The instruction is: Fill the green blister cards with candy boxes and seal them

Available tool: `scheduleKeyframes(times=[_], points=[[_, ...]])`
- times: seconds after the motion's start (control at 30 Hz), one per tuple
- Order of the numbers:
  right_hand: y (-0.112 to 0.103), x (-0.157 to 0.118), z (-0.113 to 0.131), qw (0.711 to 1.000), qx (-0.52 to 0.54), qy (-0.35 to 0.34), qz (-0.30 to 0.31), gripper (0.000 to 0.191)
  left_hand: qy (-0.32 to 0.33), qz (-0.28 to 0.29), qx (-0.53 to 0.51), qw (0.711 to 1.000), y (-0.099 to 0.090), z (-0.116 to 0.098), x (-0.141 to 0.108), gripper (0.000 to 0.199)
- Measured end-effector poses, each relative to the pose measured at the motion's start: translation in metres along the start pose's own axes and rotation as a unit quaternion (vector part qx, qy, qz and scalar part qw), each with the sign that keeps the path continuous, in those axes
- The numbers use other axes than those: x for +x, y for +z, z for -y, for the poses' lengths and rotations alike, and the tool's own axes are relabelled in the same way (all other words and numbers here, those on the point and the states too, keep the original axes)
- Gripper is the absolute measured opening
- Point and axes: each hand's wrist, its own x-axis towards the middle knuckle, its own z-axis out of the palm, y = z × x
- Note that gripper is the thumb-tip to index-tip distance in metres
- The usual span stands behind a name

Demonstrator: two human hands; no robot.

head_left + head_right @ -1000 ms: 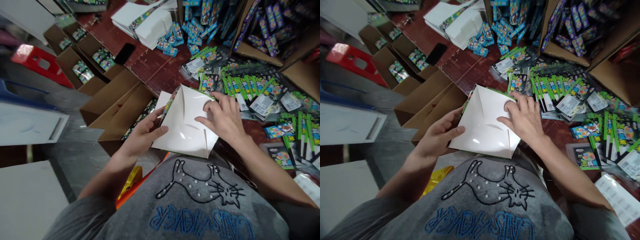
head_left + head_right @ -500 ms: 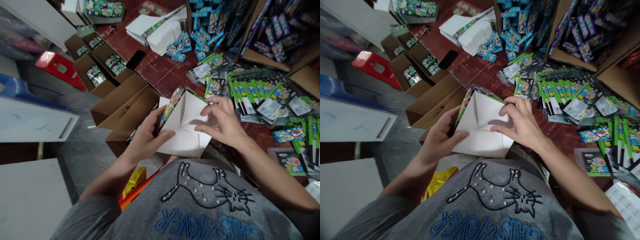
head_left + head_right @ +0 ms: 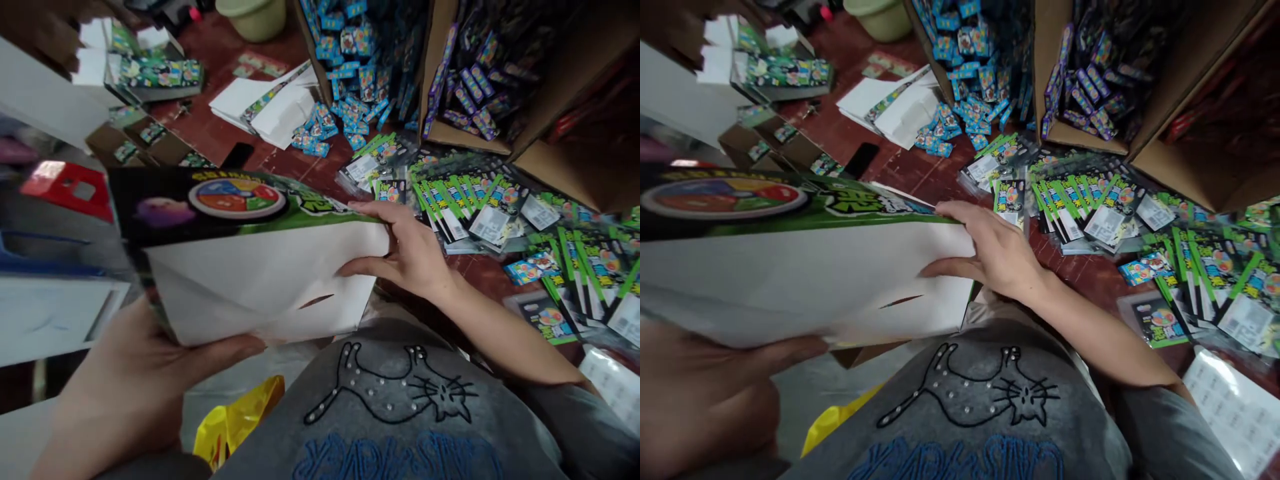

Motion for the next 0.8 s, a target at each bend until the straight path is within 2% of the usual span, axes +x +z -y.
scheduleKeyframes(times=[0.07, 0.1, 0.2, 0.3, 0.37, 0.5, 0.6, 0.67, 0.73, 0.8], points=[[-0.002, 0.006, -0.013, 1.0, 0.013, 0.006, 0.019, 0.073, -0.021, 0.076, -0.03, 0.996, 0.001, 0.001, 0.019, 0.058], [-0.005, 0.009, -0.021, 0.999, 0.023, 0.011, 0.043, 0.076, -0.021, 0.09, -0.047, 0.995, 0.003, 0.0, 0.031, 0.055], [-0.015, 0.016, -0.042, 0.991, 0.039, 0.012, 0.129, 0.094, 0.013, 0.09, -0.086, 0.992, 0.012, -0.011, 0.067, 0.066], [-0.021, 0.017, -0.051, 0.99, 0.001, 0.03, 0.139, 0.105, 0.045, 0.101, -0.081, 0.991, 0.024, -0.024, 0.09, 0.072], [-0.023, 0.015, -0.05, 0.992, -0.012, 0.035, 0.119, 0.106, 0.044, 0.109, -0.07, 0.991, 0.03, -0.029, 0.095, 0.067], [-0.019, 0.014, -0.046, 0.991, 0.007, 0.038, 0.131, 0.107, 0.006, 0.107, -0.087, 0.99, 0.037, -0.032, 0.095, 0.068], [-0.01, 0.015, -0.046, 0.993, -0.007, 0.09, 0.077, 0.09, -0.039, 0.128, -0.154, 0.979, 0.042, -0.032, 0.096, 0.071], [-0.006, 0.014, -0.045, 0.993, -0.001, 0.11, 0.045, 0.088, -0.059, 0.143, -0.175, 0.972, 0.042, -0.032, 0.095, 0.07], [-0.007, 0.013, -0.043, 0.992, 0.03, 0.098, 0.071, 0.094, -0.063, 0.151, -0.166, 0.973, 0.035, -0.032, 0.09, 0.069], [-0.013, 0.012, -0.037, 0.988, 0.061, 0.058, 0.127, 0.095, -0.041, 0.146, -0.132, 0.98, 0.023, -0.032, 0.082, 0.066]])
